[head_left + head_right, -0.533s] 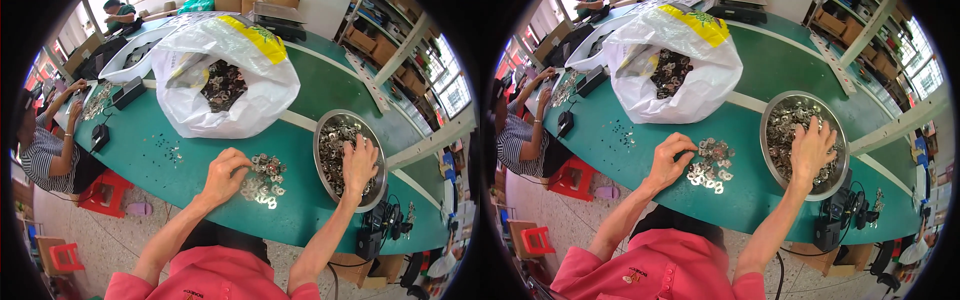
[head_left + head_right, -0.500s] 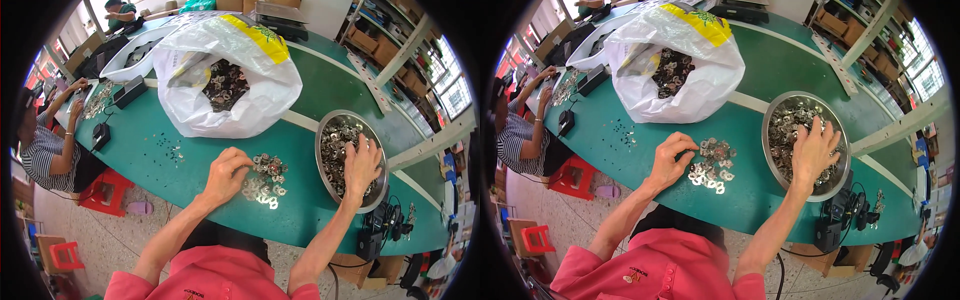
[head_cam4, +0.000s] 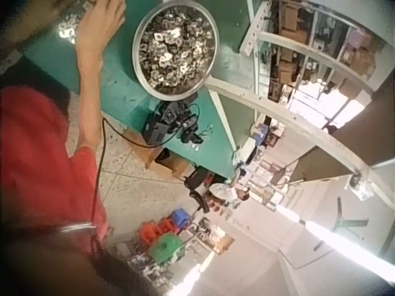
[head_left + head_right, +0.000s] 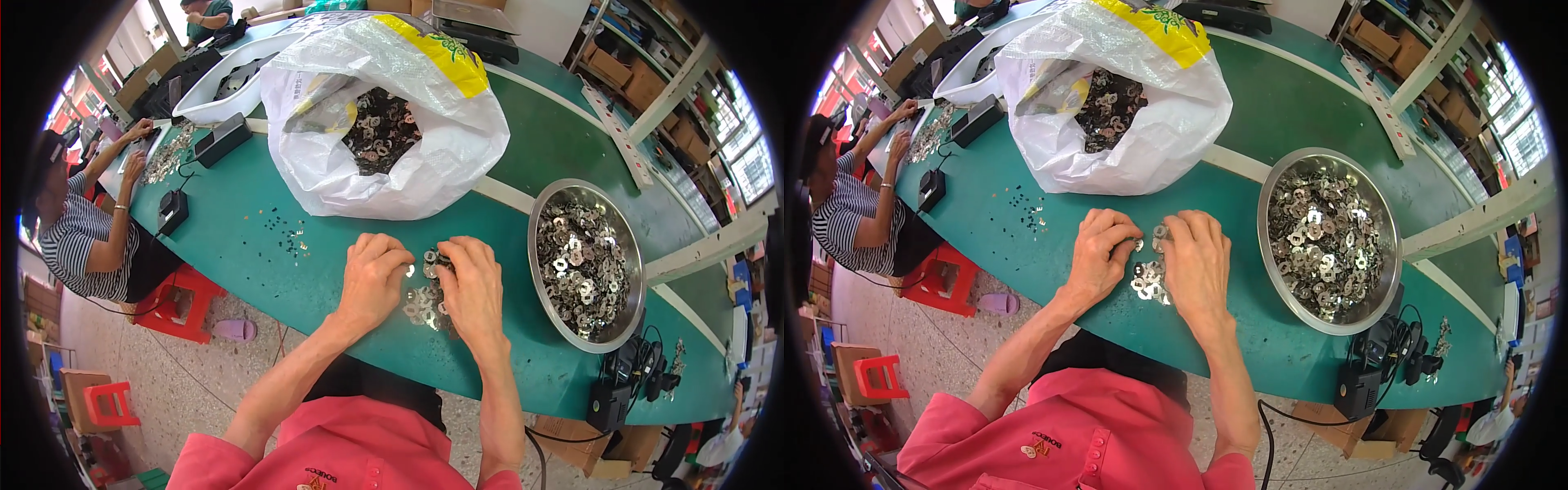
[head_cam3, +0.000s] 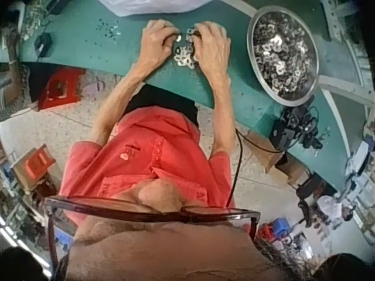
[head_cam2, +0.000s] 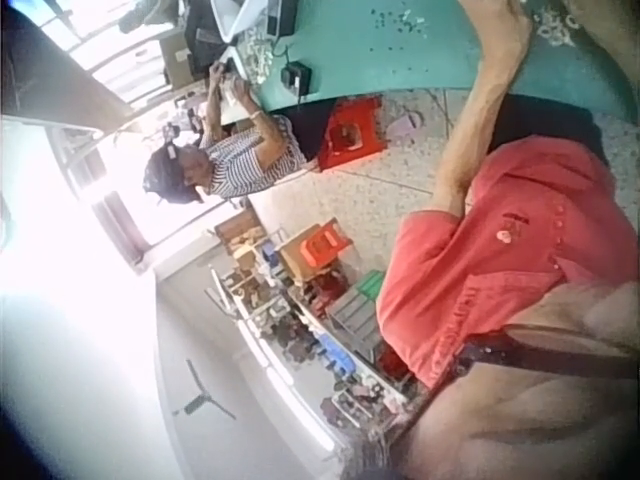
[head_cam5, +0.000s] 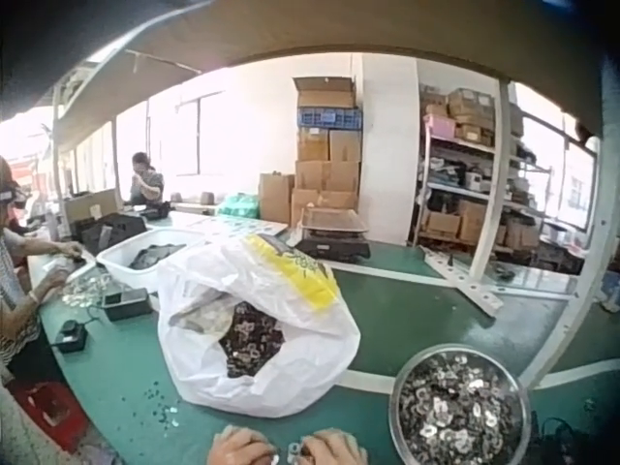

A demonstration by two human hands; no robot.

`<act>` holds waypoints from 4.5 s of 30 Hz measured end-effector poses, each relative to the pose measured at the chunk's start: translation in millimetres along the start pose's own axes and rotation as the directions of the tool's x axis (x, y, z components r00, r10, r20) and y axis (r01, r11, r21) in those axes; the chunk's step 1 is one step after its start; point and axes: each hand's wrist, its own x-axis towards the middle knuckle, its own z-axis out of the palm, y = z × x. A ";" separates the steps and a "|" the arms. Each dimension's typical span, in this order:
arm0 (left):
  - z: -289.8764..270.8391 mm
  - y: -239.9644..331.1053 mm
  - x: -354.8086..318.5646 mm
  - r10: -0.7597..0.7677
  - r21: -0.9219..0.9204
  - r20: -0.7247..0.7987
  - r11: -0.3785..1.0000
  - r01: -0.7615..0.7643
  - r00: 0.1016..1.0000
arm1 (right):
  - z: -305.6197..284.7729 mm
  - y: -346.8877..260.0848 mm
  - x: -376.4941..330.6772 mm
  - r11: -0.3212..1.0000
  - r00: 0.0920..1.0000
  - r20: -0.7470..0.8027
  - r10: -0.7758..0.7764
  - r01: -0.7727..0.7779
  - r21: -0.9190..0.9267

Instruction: The person sorts through metal washers in a plastic bag by hand, picking out specific washers and placing them into a metal bowl.

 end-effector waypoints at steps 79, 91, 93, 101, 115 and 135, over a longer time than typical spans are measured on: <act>7.6 13.3 22.4 0.012 -0.416 0.040 0.909 0.006 0.999 | 10.0 6.7 -7.8 0.328 0.889 0.334 0.313 -0.431 0.840; 3.0 20.4 26.6 0.089 -0.257 0.204 0.966 -0.035 0.975 | 13.9 25.6 -7.2 0.058 0.867 0.366 0.338 -0.407 0.912; 3.3 19.0 25.7 0.123 -0.218 0.215 0.973 -0.075 0.969 | 11.5 24.7 -5.2 -0.066 0.826 0.422 0.373 -0.430 0.900; 16.8 8.8 22.9 0.224 -0.219 0.308 0.962 -0.160 0.925 | 11.6 33.4 -6.9 -0.094 0.819 0.396 0.415 -0.394 0.914; 5.3 -25.2 27.8 0.176 -0.223 0.582 0.973 -0.052 0.794 | 50.3 42.9 15.8 -0.102 0.868 0.209 0.451 -0.182 0.978; -4.5 -27.4 29.1 0.098 -0.273 0.499 0.961 0.048 0.861 | 51.6 43.6 15.6 -0.094 0.897 0.205 0.392 -0.183 0.979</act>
